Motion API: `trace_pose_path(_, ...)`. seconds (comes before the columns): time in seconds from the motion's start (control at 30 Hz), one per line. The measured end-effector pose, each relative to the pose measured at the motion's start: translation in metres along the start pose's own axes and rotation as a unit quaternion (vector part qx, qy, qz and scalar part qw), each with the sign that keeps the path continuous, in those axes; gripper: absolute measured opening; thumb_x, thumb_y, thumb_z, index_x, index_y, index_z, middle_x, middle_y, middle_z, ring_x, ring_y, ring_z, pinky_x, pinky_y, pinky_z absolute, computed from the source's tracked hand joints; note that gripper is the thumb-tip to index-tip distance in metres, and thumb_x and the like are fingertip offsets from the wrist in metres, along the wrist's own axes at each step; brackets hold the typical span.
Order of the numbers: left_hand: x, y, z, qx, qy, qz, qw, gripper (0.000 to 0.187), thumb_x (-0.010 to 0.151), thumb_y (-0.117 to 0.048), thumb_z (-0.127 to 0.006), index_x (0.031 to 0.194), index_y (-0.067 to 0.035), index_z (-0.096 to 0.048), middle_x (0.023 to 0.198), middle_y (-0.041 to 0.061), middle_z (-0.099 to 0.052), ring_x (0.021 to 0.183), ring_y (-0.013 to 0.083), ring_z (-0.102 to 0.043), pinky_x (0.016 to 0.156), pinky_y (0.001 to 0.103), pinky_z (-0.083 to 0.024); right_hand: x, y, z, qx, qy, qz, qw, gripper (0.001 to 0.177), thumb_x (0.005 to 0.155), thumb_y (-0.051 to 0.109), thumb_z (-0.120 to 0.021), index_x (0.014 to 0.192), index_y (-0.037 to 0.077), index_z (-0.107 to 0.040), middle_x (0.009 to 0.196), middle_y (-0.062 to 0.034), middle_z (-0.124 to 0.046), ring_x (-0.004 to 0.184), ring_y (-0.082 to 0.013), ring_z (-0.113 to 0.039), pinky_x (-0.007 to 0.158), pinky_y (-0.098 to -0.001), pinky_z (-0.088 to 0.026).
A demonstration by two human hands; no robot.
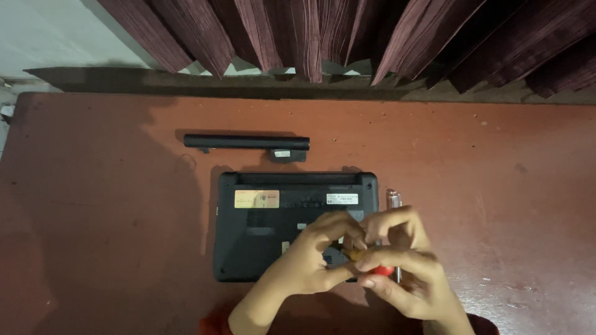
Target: Using a screwdriver to remove screws from the back panel of a laptop and removing an internal RAM component.
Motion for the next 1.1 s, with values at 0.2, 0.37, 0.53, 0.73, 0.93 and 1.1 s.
trace_pose_path(0.2, 0.000, 0.012, -0.008, -0.020, -0.030, -0.012, 0.999, 0.014, 0.087, -0.018, -0.068, 0.095, -0.013, -0.057, 0.088, 0.002, -0.059, 0.086, 0.0203, -0.058, 0.083, 0.035, -0.045, 0.006, 0.010, -0.008, -0.020, 0.029, 0.025, 0.999, 0.021, 0.095, 0.019, -0.054, 0.102, 0.005, -0.067, 0.107, -0.0146, -0.073, 0.102, -0.0311, -0.074, 0.105, -0.0496, -0.049)
trace_pose_path(0.37, 0.001, 0.010, -0.019, -0.022, -0.014, -0.029, 0.999, 0.041, 0.088, -0.030, -0.067, 0.124, -0.015, -0.059, 0.126, 0.008, -0.064, 0.120, 0.0261, -0.063, 0.104, 0.039, -0.053, 0.007, 0.016, -0.021, 0.009, 0.063, 0.038, 0.997, 0.018, 0.094, 0.022, -0.057, 0.097, 0.008, -0.067, 0.119, -0.0119, -0.063, 0.116, -0.0305, -0.063, 0.109, -0.0528, -0.047)
trace_pose_path(0.53, 0.003, 0.011, -0.011, -0.050, -0.106, -0.038, 0.992, 0.034, 0.083, -0.020, -0.069, 0.065, -0.021, -0.041, 0.056, -0.008, -0.035, 0.054, 0.0071, -0.033, 0.059, 0.028, -0.030, -0.002, 0.005, -0.013, -0.014, 0.037, 0.023, 0.999, 0.015, 0.089, 0.028, -0.064, 0.087, 0.014, -0.069, 0.098, -0.0010, -0.051, 0.094, -0.0172, -0.056, 0.095, -0.0414, -0.050)
trace_pose_path(0.73, 0.000, -0.001, 0.013, 0.041, -0.080, -0.017, 0.996, 0.020, 0.078, -0.022, -0.065, 0.086, -0.013, -0.050, 0.080, 0.002, -0.050, 0.074, 0.0188, -0.049, 0.073, 0.032, -0.037, 0.005, 0.007, -0.001, -0.060, 0.026, 0.009, 0.998, 0.018, 0.096, 0.018, -0.051, 0.106, 0.007, -0.062, 0.105, -0.0142, -0.073, 0.100, -0.0268, -0.074, 0.115, -0.0548, -0.043)
trace_pose_path(0.93, -0.001, 0.012, 0.000, 0.046, -0.013, -0.034, 0.998, 0.020, 0.088, -0.022, -0.067, 0.107, -0.013, -0.067, 0.104, 0.002, -0.071, 0.099, 0.0231, -0.065, 0.095, 0.039, -0.044, 0.001, 0.004, -0.004, 0.002, 0.059, -0.010, 0.998, 0.026, 0.098, 0.005, -0.044, 0.120, 0.013, -0.056, 0.124, -0.0089, -0.068, 0.120, -0.0290, -0.068, 0.122, -0.0580, -0.033)
trace_pose_path(1.1, 0.001, 0.011, -0.003, 0.018, -0.069, -0.035, 0.997, 0.033, 0.080, -0.023, -0.067, 0.075, -0.018, -0.034, 0.071, -0.003, -0.036, 0.067, 0.0140, -0.038, 0.073, 0.029, -0.031, 0.009, 0.017, -0.015, -0.035, 0.067, -0.005, 0.997, 0.012, 0.093, 0.023, -0.060, 0.100, 0.014, -0.065, 0.104, -0.0098, -0.052, 0.098, -0.0227, -0.059, 0.080, -0.0348, -0.055)
Point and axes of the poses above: each hand's wrist, its own x-axis towards the middle knuckle, its own z-axis out of the back of the hand, y = z × x, the point moved 9 cm from there along x, towards the middle knuckle
